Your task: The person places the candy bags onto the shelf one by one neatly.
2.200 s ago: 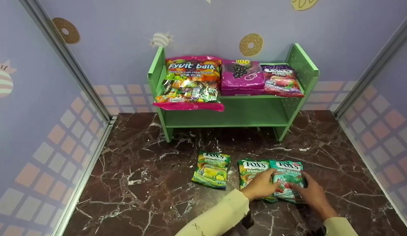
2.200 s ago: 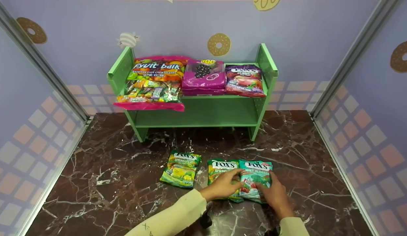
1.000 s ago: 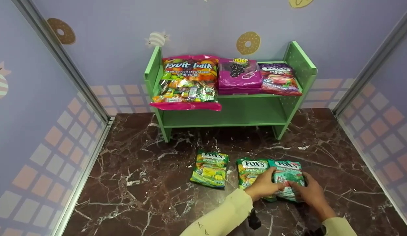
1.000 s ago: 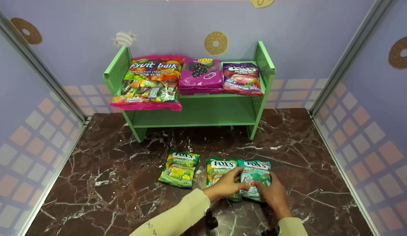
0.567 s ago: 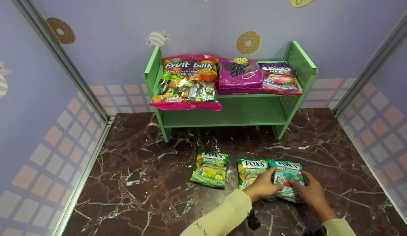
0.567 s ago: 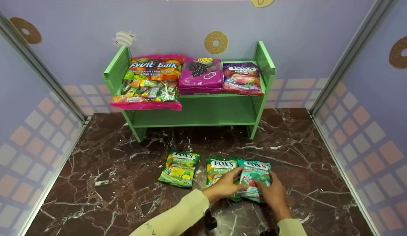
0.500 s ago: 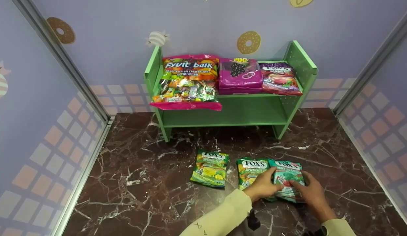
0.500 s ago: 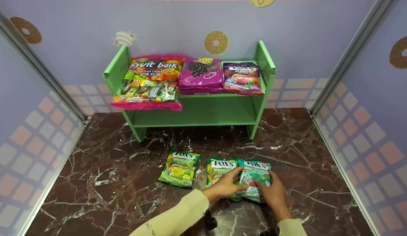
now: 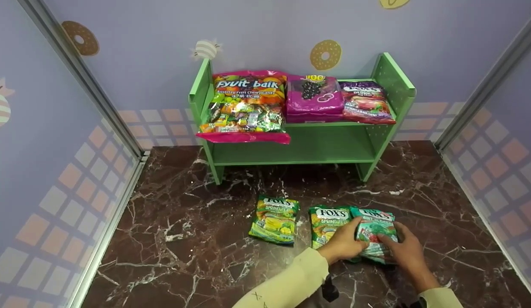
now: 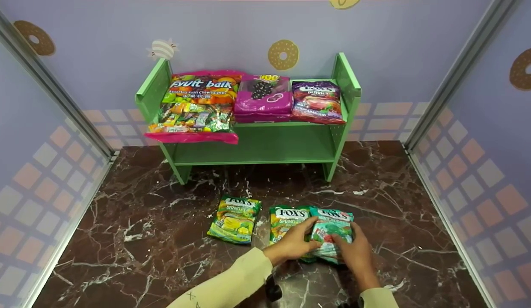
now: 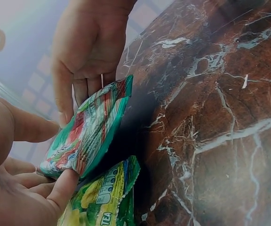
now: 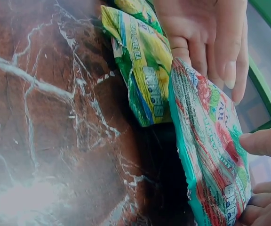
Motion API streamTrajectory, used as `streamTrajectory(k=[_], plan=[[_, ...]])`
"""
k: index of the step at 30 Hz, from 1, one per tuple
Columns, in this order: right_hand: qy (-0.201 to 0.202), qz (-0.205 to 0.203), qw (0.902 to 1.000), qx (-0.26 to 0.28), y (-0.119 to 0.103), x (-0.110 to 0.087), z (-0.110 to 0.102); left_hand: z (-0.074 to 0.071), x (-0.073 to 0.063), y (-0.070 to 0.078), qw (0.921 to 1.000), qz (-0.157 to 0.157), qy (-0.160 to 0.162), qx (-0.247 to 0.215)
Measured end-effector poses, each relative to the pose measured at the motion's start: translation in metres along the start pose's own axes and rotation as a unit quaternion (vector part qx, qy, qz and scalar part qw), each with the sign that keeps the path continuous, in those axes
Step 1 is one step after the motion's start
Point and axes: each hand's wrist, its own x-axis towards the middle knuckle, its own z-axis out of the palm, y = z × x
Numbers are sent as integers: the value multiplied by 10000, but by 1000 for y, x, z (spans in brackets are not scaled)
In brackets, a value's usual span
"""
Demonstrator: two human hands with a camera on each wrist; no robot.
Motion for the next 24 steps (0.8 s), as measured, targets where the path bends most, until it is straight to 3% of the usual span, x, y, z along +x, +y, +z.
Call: streamTrajectory(k=[15, 24], plan=[[188, -189, 9995, -178, -21, -6, 7, -12, -6, 0, 9988, 153, 283, 366], [241, -382, 9986, -283, -33, -6, 17, -22, -10, -5, 9990, 80, 414, 154]])
